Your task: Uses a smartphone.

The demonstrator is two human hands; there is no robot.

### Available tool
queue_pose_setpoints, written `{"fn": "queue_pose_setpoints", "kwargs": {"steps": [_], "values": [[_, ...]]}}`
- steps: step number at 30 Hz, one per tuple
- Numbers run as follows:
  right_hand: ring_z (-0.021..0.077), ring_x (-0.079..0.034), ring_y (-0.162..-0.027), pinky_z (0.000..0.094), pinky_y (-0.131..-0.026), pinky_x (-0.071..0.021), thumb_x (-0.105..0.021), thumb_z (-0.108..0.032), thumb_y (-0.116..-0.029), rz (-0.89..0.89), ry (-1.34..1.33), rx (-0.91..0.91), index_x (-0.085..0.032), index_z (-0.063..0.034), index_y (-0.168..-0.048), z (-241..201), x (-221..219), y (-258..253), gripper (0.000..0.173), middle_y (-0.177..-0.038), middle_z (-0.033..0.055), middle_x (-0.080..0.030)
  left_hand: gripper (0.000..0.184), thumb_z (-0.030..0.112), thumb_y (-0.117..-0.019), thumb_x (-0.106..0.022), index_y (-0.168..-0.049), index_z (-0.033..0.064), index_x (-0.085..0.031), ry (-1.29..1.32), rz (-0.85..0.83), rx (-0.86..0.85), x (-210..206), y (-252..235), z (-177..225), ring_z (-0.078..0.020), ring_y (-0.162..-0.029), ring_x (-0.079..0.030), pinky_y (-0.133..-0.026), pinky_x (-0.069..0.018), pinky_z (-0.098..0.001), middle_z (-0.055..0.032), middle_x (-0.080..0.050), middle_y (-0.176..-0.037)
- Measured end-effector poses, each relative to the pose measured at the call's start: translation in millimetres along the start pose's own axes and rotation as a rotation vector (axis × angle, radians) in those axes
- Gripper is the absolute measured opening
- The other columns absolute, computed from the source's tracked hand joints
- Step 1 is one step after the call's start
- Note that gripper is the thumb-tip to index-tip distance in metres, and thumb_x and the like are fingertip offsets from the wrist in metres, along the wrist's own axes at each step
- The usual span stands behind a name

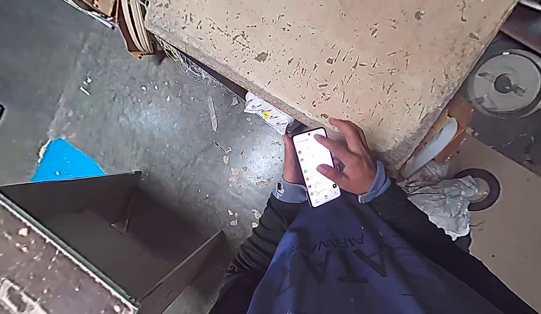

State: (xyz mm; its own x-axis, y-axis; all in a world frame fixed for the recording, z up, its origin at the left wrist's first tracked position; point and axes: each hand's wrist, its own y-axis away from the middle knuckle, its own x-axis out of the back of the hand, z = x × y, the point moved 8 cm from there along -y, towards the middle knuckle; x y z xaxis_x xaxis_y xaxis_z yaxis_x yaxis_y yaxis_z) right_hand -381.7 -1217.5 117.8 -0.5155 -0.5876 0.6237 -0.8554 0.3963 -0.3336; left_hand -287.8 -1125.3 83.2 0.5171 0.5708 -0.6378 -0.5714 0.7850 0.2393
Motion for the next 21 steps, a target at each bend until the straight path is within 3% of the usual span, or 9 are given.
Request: {"fn": "queue_pose_setpoints", "kwargs": {"steps": [2, 4, 7, 9, 14, 21], "values": [[0.0352, -0.044, -0.143, 0.0521, -0.116, -0.0412, -0.059, -0.057, -0.096, 0.042, -0.037, 0.075, -0.075, -0.0158, -0.122, -10.1, 4.4, 7.0, 0.051, -0.148, 0.02, -0.053, 0.073, 0.08, -0.0942, -0.035, -0.124, 0.0223, -0.067, -0.024, 0.045, -0.041, 2.0, -0.6, 10.2, -0.0102, -0.095, -0.074, -0.082, -0.063, -0.0327, -0.0004, -0.077, -0.105], [0.0319, -0.046, -0.141, 0.0495, -0.116, -0.042, -0.059, -0.055, -0.0972, 0.071, -0.061, 0.113, -0.075, -0.0149, -0.12, -17.8, 7.5, 20.2, 0.049, -0.146, 0.0174, -0.055, 0.076, 0.083, -0.0914, -0.036, -0.123, 0.0223, -0.068, 0.022, 0.037, -0.055, 4.6, -1.1, 17.0, -0.013, -0.095, -0.075, -0.083, -0.0633, -0.0351, -0.0021, -0.077, -0.105], [0.0301, -0.05, -0.138, 0.0481, -0.112, -0.0457, -0.056, -0.056, -0.0977, 0.111, -0.055, 0.121, -0.073, -0.0163, -0.123, -21.6, 9.3, 34.8, 0.049, -0.143, 0.0153, -0.058, 0.098, 0.094, -0.0796, -0.039, -0.127, 0.0115, -0.064, 0.232, -0.148, 0.063, 6.7, -6.1, 14.2, -0.03, -0.095, -0.072, -0.082, -0.0608, -0.048, -0.0174, -0.072, -0.11], [0.0307, -0.051, -0.136, 0.0488, -0.11, -0.0474, -0.055, -0.057, -0.098, 0.122, -0.066, 0.131, -0.072, -0.0163, -0.124, -23.1, 7.5, 38.0, 0.051, -0.142, 0.0158, -0.058, 0.104, 0.096, -0.0761, -0.039, -0.13, 0.0098, -0.061, 0.293, -0.212, 0.082, 6.8, -6.6, 18.6, -0.0339, -0.098, -0.071, -0.085, -0.0602, -0.051, -0.0206, -0.07, -0.114], [0.0302, -0.05, -0.136, 0.0493, -0.11, -0.0459, -0.055, -0.056, -0.0977, 0.099, -0.054, 0.14, -0.071, -0.0182, -0.126, -28.2, 0.3, 35.1, 0.05, -0.145, 0.0158, -0.055, 0.107, 0.097, -0.078, -0.032, -0.131, 0.0081, -0.061, 0.279, -0.209, 0.047, 11.1, -4.1, 28.3, -0.0344, -0.097, -0.071, -0.084, -0.0608, -0.0503, -0.0218, -0.07, -0.116], [0.0305, -0.047, -0.14, 0.0487, -0.113, -0.0433, -0.056, -0.056, -0.0978, 0.045, -0.028, 0.191, -0.075, -0.021, -0.122, -33.0, -9.7, 33.4, 0.047, -0.145, 0.0148, -0.056, 0.103, 0.095, -0.0796, -0.033, -0.13, 0.0106, -0.063, 0.262, -0.161, 0.033, 15.9, 1.0, 31.6, -0.0331, -0.098, -0.072, -0.084, -0.0609, -0.0498, -0.0202, -0.071, -0.115]]}}
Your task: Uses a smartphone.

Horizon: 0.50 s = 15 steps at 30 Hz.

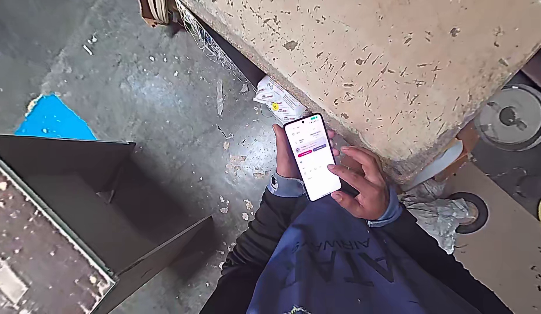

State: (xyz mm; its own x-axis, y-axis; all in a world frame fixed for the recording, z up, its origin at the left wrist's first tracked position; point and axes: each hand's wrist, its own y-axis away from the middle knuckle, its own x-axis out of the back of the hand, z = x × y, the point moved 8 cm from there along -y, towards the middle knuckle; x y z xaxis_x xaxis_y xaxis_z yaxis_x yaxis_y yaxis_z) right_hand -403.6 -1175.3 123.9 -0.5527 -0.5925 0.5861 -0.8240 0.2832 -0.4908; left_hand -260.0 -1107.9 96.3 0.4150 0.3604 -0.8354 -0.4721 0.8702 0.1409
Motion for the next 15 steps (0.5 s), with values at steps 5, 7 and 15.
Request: {"fn": "queue_pose_setpoints", "kwargs": {"steps": [5, 7, 15], "values": [[0.0308, -0.049, -0.139, 0.0487, -0.112, -0.0459, -0.055, -0.056, -0.0989, 0.016, -0.043, 0.023, -0.072, -0.0162, -0.125, -1.1, -0.4, 2.2, 0.051, -0.144, 0.0165, -0.056, 0.101, 0.094, -0.0804, -0.036, -0.13, 0.0096, -0.061, 0.059, 0.019, -0.003, 6.1, 3.7, -1.1, -0.0351, -0.098, -0.071, -0.084, -0.0597, -0.0524, -0.0212, -0.07, -0.113], [0.0303, -0.05, -0.138, 0.0478, -0.111, -0.0468, -0.055, -0.055, -0.0992, 0.036, -0.063, 0.029, -0.071, -0.0147, -0.125, -1.5, 1.4, 1.3, 0.05, -0.144, 0.0165, -0.056, 0.101, 0.094, -0.0796, -0.037, -0.13, 0.0097, -0.062, 0.071, 0.002, -0.002, 7.7, 4.3, -1.2, -0.0355, -0.098, -0.071, -0.085, -0.0596, -0.0527, -0.0215, -0.07, -0.114], [0.0295, -0.052, -0.135, 0.0461, -0.11, -0.048, -0.056, -0.051, -0.1, 0.049, -0.11, 0.073, -0.075, -0.0137, -0.117, -5.1, 4.9, 5.8, 0.045, -0.139, 0.0159, -0.059, 0.102, 0.095, -0.08, -0.034, -0.129, 0.0101, -0.062, 0.069, 0.036, 0.004, 9.4, 8.8, -2.3, -0.0358, -0.097, -0.071, -0.085, -0.06, -0.0531, -0.0209, -0.071, -0.111]]}}
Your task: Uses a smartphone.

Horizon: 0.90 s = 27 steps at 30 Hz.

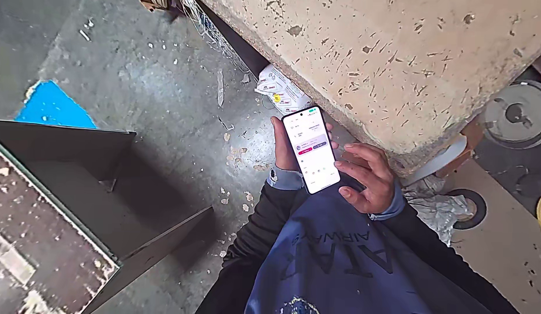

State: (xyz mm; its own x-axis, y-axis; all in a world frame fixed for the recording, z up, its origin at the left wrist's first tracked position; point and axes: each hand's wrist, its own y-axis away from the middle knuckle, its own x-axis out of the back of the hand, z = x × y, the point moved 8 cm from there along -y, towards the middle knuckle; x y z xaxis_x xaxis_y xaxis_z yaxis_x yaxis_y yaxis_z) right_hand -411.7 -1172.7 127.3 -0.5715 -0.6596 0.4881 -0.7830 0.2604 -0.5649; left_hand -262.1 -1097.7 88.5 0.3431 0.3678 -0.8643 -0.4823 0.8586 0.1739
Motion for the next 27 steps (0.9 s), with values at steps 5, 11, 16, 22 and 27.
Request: {"fn": "queue_pose_setpoints", "kwargs": {"steps": [5, 11, 16, 22, 27], "values": [[0.0279, -0.052, -0.136, 0.045, -0.112, -0.0465, -0.057, -0.046, -0.1008, -0.023, -0.003, 0.075, -0.079, -0.0161, -0.106, -5.1, 3.1, 9.9, 0.037, -0.136, 0.0132, -0.063, 0.101, 0.094, -0.0799, -0.037, -0.13, 0.0092, -0.061, -0.001, -0.042, -0.006, 0.1, -0.1, -1.9, -0.0363, -0.098, -0.07, -0.085, -0.0591, -0.054, -0.022, -0.07, -0.114], [0.0284, -0.053, -0.134, 0.0442, -0.11, -0.0477, -0.057, -0.045, -0.1006, -0.027, 0.014, 0.061, -0.079, -0.0154, -0.107, -3.3, 4.0, 13.9, 0.037, -0.135, 0.013, -0.063, 0.104, 0.095, -0.0801, -0.031, -0.129, 0.0089, -0.061, -0.021, -0.031, 0.004, 0.0, 1.5, -6.5, -0.036, -0.097, -0.071, -0.085, -0.0596, -0.0536, -0.0215, -0.07, -0.113], [0.0255, -0.059, -0.125, 0.0433, -0.103, -0.0526, -0.053, -0.043, -0.1027, 0.067, -0.081, -0.039, -0.075, -0.0097, -0.11, 4.7, 17.6, 12.2, 0.041, -0.133, 0.0135, -0.063, 0.105, 0.096, -0.0789, -0.031, -0.13, 0.0098, -0.061, 0.022, -0.008, 0.03, -1.2, 3.2, -12.6, -0.037, -0.097, -0.071, -0.083, -0.0603, -0.0549, -0.0219, -0.07, -0.112], [0.0228, -0.063, -0.12, 0.0396, -0.098, -0.0568, -0.05, -0.038, -0.1057, 0.16, -0.186, -0.209, -0.074, -0.0034, -0.112, 23.2, 28.6, 19.6, 0.042, -0.129, 0.0142, -0.066, 0.107, 0.098, -0.0763, -0.033, -0.129, 0.0084, -0.061, 0.018, -0.023, 0.049, -4.5, 3.9, -22.4, -0.035, -0.096, -0.071, -0.083, -0.0602, -0.0529, -0.0207, -0.07, -0.112], [0.0232, -0.065, -0.118, 0.0397, -0.094, -0.0598, -0.049, -0.033, -0.1062, 0.182, -0.25, -0.273, -0.073, -0.0017, -0.111, 32.1, 32.2, 27.2, 0.04, -0.128, 0.0143, -0.066, 0.106, 0.098, -0.0739, -0.039, -0.129, 0.0099, -0.062, 0.006, -0.043, 0.076, -7.5, 3.2, -29.8, -0.0351, -0.096, -0.071, -0.083, -0.06, -0.0539, -0.0203, -0.07, -0.112]]}}
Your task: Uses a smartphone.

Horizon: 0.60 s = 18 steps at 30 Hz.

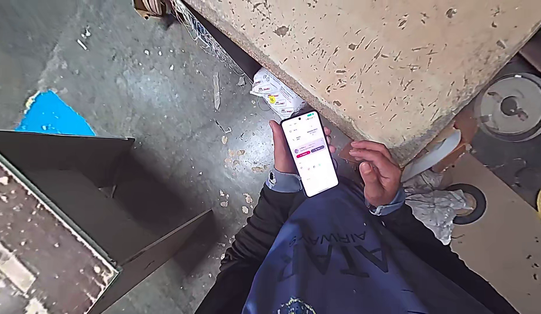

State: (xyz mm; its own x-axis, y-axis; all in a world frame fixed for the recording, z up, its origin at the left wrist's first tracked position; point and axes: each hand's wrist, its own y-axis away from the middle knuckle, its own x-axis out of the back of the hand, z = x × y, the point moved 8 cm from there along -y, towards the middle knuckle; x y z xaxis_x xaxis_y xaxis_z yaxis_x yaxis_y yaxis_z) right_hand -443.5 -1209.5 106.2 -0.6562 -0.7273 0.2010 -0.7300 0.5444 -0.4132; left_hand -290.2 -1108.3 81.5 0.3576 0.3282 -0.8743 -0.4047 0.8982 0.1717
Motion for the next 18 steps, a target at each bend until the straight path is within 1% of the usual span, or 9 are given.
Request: {"fn": "queue_pose_setpoints", "kwargs": {"steps": [4, 8, 10, 12, 13, 15, 17, 18], "values": [[0.0237, -0.066, -0.117, 0.0397, -0.093, -0.0602, -0.048, -0.032, -0.1071, 0.018, -0.039, -0.024, -0.073, -0.0017, -0.111, 6.0, 4.5, 4.2, 0.039, -0.125, 0.0138, -0.068, 0.107, 0.098, -0.0734, -0.038, -0.13, 0.0109, -0.061, -0.024, -0.037, 0.02, -5.2, 0.1, -7.1, -0.0354, -0.096, -0.07, -0.083, -0.0595, -0.0543, -0.0199, -0.07, -0.111], [0.0214, -0.068, -0.11, 0.0386, -0.09, -0.0601, -0.046, -0.032, -0.1083, 0.032, -0.059, -0.057, -0.073, -0.0017, -0.11, 9.8, 9.7, 8.0, 0.04, -0.122, 0.0127, -0.069, 0.107, 0.099, -0.0729, -0.037, -0.127, 0.0114, -0.064, -0.075, -0.06, 0.046, -9.6, 2.6, -14.2, -0.0333, -0.095, -0.071, -0.081, -0.0603, -0.0525, -0.0188, -0.07, -0.111], [0.021, -0.069, -0.107, 0.039, -0.089, -0.0605, -0.045, -0.032, -0.1085, 0.034, -0.079, -0.082, -0.073, -0.0021, -0.109, 13.5, 11.9, 10.4, 0.041, -0.119, 0.0124, -0.071, 0.106, 0.099, -0.0741, -0.037, -0.129, 0.0119, -0.063, -0.074, -0.061, 0.056, -10.6, 4.0, -18.0, -0.034, -0.097, -0.071, -0.084, -0.0596, -0.0541, -0.0192, -0.07, -0.112], [0.0194, -0.069, -0.104, 0.0385, -0.088, -0.0599, -0.044, -0.034, -0.1089, 0.004, -0.13, -0.137, -0.073, -0.0024, -0.11, 20.2, 11.2, 14.4, 0.043, -0.116, 0.0111, -0.072, 0.105, 0.099, -0.0746, -0.036, -0.128, 0.0119, -0.064, -0.106, -0.026, 0.036, -10.7, 3.8, -21.1, -0.033, -0.095, -0.072, -0.082, -0.0604, -0.053, -0.0186, -0.071, -0.111], [0.018, -0.069, -0.102, 0.0379, -0.087, -0.0599, -0.043, -0.036, -0.1094, -0.029, -0.176, -0.184, -0.073, -0.0028, -0.111, 24.6, 9.0, 17.2, 0.045, -0.113, 0.0097, -0.072, 0.105, 0.099, -0.0742, -0.037, -0.127, 0.012, -0.065, -0.131, -0.006, 0.02, -11.3, 3.7, -22.4, -0.0319, -0.094, -0.072, -0.081, -0.0611, -0.0516, -0.0179, -0.071, -0.11], [0.0155, -0.071, -0.095, 0.0369, -0.085, -0.0609, -0.038, -0.041, -0.1103, -0.089, -0.339, -0.326, -0.073, -0.0044, -0.108, 34.7, 1.2, 25.3, 0.05, -0.105, 0.0059, -0.074, 0.104, 0.098, -0.0753, -0.037, -0.128, 0.0121, -0.064, -0.189, -0.006, -0.008, -15.0, 3.2, -24.8, -0.0304, -0.093, -0.072, -0.08, -0.0616, -0.0492, -0.0172, -0.072, -0.11], [0.012, -0.071, -0.086, 0.0335, -0.08, -0.0605, -0.036, -0.047, -0.1095, -0.082, -0.565, -0.507, -0.071, -0.0082, -0.1, 45.6, -8.5, 37.6, 0.053, -0.093, 0.0012, -0.074, 0.101, 0.096, -0.0776, -0.038, -0.126, 0.0115, -0.066, -0.234, -0.007, -0.043, -20.0, 2.0, -27.8, -0.0292, -0.091, -0.074, -0.079, -0.0626, -0.0462, -0.0171, -0.073, -0.108], [0.0114, -0.07, -0.083, 0.0323, -0.077, -0.0595, -0.037, -0.05, -0.1081, -0.06, -0.664, -0.594, -0.069, -0.0096, -0.096, 49.5, -13.7, 43.3, 0.053, -0.089, 0.0006, -0.072, 0.1, 0.095, -0.0785, -0.038, -0.126, 0.0117, -0.066, -0.248, -0.011, -0.054, -22.7, 1.6, -29.8, -0.0287, -0.09, -0.074, -0.078, -0.0628, -0.0451, -0.0169, -0.074, -0.107]]}}
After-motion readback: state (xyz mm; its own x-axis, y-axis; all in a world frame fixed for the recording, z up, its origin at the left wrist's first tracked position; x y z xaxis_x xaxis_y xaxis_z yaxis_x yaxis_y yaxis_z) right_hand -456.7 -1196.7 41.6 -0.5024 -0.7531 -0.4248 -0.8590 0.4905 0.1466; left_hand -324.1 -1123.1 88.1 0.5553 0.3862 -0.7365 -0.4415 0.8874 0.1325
